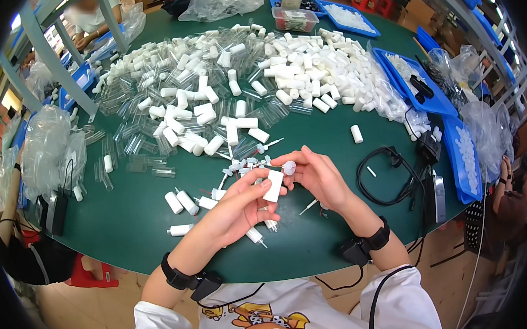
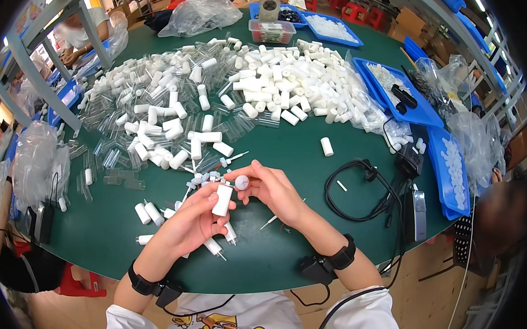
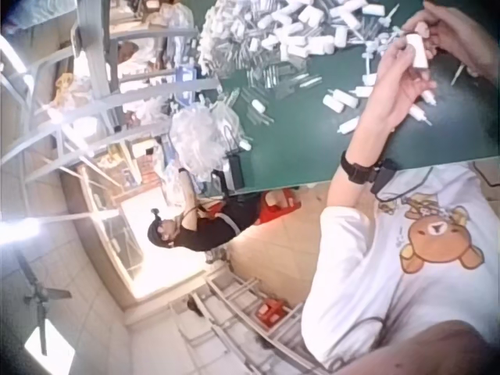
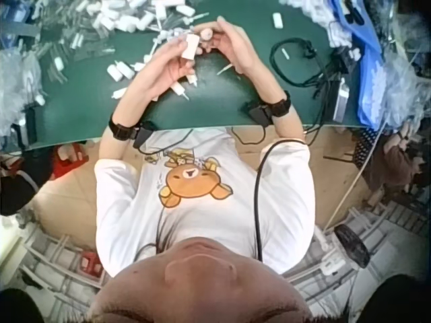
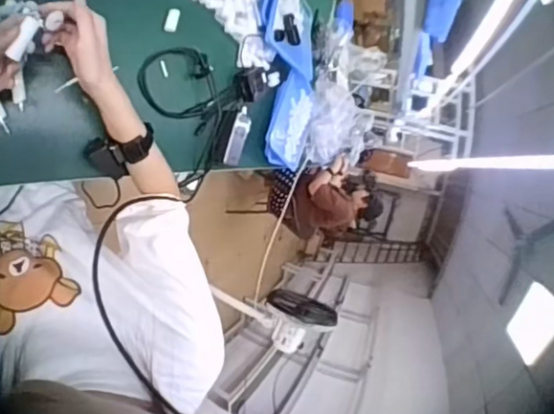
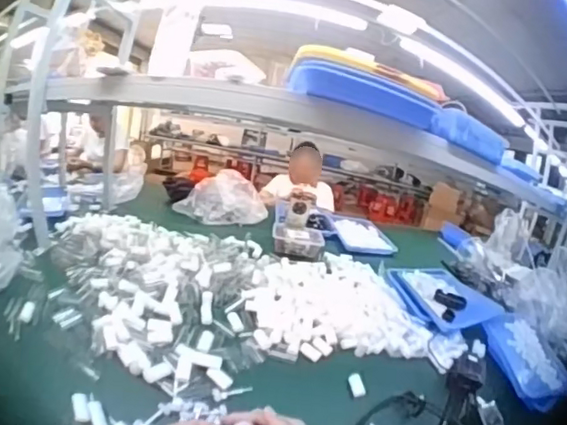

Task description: Manually assemble small electronic motor components by sliding a protective white cover over a small motor unit and securing it.

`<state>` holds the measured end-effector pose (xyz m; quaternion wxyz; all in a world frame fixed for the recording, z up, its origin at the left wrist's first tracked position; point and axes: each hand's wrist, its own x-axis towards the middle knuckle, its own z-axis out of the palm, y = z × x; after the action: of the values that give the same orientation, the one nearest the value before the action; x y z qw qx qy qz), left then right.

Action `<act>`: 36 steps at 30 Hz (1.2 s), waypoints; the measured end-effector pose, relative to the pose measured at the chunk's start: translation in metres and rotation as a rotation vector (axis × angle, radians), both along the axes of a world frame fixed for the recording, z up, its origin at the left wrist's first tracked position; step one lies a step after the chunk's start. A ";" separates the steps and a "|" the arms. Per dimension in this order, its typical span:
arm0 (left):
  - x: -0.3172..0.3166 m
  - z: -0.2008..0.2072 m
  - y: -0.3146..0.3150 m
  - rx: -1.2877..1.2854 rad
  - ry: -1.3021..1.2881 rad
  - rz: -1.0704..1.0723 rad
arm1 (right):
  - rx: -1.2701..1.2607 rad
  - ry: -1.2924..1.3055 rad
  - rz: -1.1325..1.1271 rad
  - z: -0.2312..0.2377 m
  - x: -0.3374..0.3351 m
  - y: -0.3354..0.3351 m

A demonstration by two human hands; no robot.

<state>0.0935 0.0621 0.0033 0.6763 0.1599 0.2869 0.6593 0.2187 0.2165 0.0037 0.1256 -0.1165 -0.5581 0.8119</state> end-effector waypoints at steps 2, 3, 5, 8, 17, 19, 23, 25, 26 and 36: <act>0.000 0.002 0.001 0.025 0.008 0.025 | -0.047 0.043 0.032 -0.003 0.000 0.002; 0.000 0.004 0.002 0.028 0.019 0.044 | -0.072 0.065 0.049 -0.004 0.000 0.002; 0.000 0.005 0.002 0.027 0.036 0.082 | -0.028 0.073 0.034 -0.002 0.003 0.002; -0.003 0.001 0.002 0.020 0.052 0.124 | -0.024 0.065 0.033 0.003 0.005 0.002; -0.009 -0.006 0.000 0.036 0.085 0.129 | 0.092 0.018 -0.132 0.013 0.009 0.002; -0.008 -0.007 0.002 0.042 0.123 0.141 | 0.168 0.050 -0.190 0.009 0.009 0.004; -0.005 -0.004 0.001 0.003 0.178 0.174 | 0.144 0.075 -0.173 0.009 0.006 0.000; -0.003 0.000 0.002 -0.007 0.188 0.177 | 0.111 0.050 -0.112 0.011 0.007 -0.002; -0.003 -0.001 0.002 0.007 0.179 0.174 | 0.097 0.041 -0.071 0.011 0.008 -0.003; -0.001 -0.010 0.003 0.025 0.161 0.173 | 0.078 -0.005 -0.013 0.010 0.008 -0.015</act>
<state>0.0927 0.0652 -0.0071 0.5897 0.1952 0.3447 0.7038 0.2267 0.2015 0.0135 0.1340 -0.1170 -0.5888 0.7884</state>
